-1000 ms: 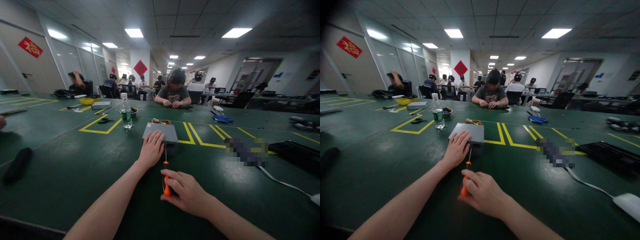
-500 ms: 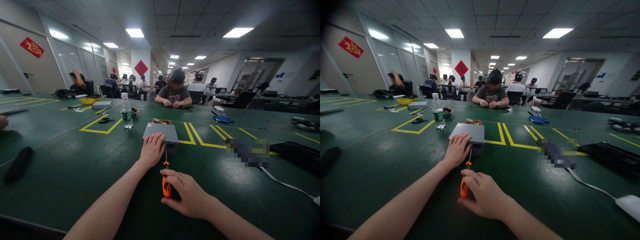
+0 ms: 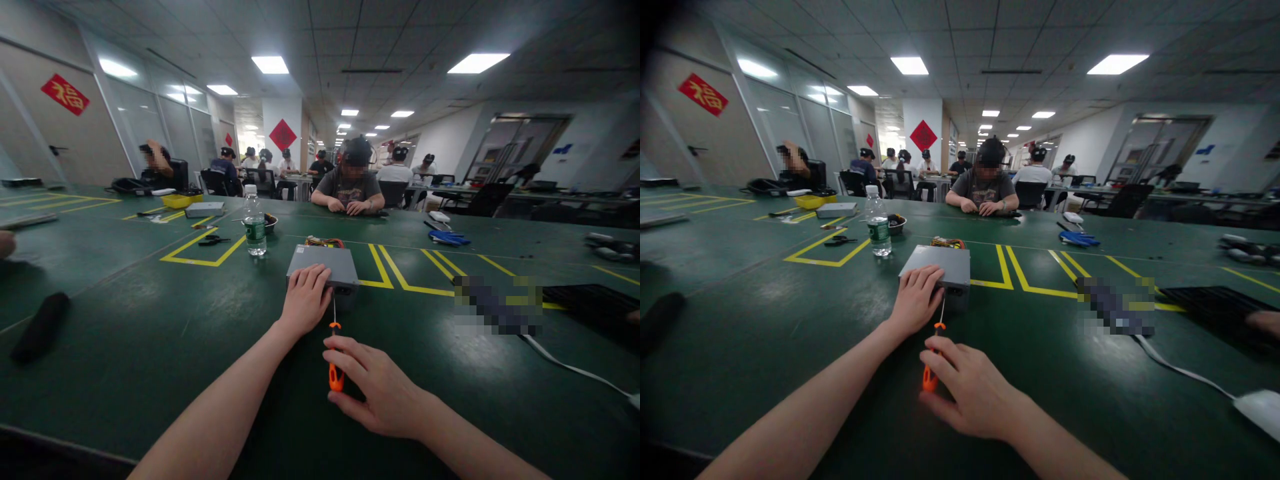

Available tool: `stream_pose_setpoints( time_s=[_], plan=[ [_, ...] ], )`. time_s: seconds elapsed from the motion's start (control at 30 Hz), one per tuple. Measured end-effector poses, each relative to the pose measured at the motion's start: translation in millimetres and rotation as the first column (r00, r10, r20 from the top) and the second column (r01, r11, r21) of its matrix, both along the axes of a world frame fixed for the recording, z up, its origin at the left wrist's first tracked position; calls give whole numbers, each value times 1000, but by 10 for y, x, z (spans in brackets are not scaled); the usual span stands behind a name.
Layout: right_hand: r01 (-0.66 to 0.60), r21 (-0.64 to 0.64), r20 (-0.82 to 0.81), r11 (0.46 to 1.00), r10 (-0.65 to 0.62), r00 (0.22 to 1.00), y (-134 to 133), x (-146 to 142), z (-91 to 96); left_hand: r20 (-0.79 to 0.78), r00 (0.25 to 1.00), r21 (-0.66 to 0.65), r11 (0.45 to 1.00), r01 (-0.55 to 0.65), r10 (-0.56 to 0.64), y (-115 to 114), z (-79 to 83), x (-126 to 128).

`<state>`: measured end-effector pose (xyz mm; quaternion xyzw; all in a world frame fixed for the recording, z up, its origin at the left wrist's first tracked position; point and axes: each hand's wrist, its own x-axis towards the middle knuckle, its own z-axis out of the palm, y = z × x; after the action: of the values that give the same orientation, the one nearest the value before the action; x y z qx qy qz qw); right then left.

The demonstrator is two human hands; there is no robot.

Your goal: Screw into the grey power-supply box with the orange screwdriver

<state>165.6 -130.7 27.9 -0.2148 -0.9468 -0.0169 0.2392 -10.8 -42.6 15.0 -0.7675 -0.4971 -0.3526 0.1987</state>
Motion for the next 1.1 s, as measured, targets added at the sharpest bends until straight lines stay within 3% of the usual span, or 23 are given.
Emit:
stream_pose_setpoints(
  time_s=[0.2,0.4,0.53,0.63,0.77,0.87,1.0,1.1],
  plan=[
    [-17,88,-9,996,18,1000,21,-17,-43,6,1000,-3,1000,4,-4,-8,11,1],
    [17,-67,-39,998,-20,999,11,3,-36,10,1000,0,1000,6,-6,-8,6,0],
    [-9,38,41,999,8,999,0,4,19,14,1000,-6,1000,11,-11,-9,6,0],
    [-9,113,-13,994,11,1000,21,3,-17,15,1000,-5,1000,14,-14,-11,11,0],
    [14,30,-91,999,-11,996,29,21,-53,14,1000,-5,1000,15,-15,-9,14,-1],
    [13,-10,-55,1000,-14,998,8,32,-6,10,1000,-7,1000,13,-13,-7,13,-4],
    [0,94,17,996,-2,1000,10,23,29,11,1000,-4,1000,6,-6,-12,14,-3],
    [-15,135,-52,991,22,998,36,21,-15,17,1000,3,1000,8,-8,-16,15,1]
  ],
)
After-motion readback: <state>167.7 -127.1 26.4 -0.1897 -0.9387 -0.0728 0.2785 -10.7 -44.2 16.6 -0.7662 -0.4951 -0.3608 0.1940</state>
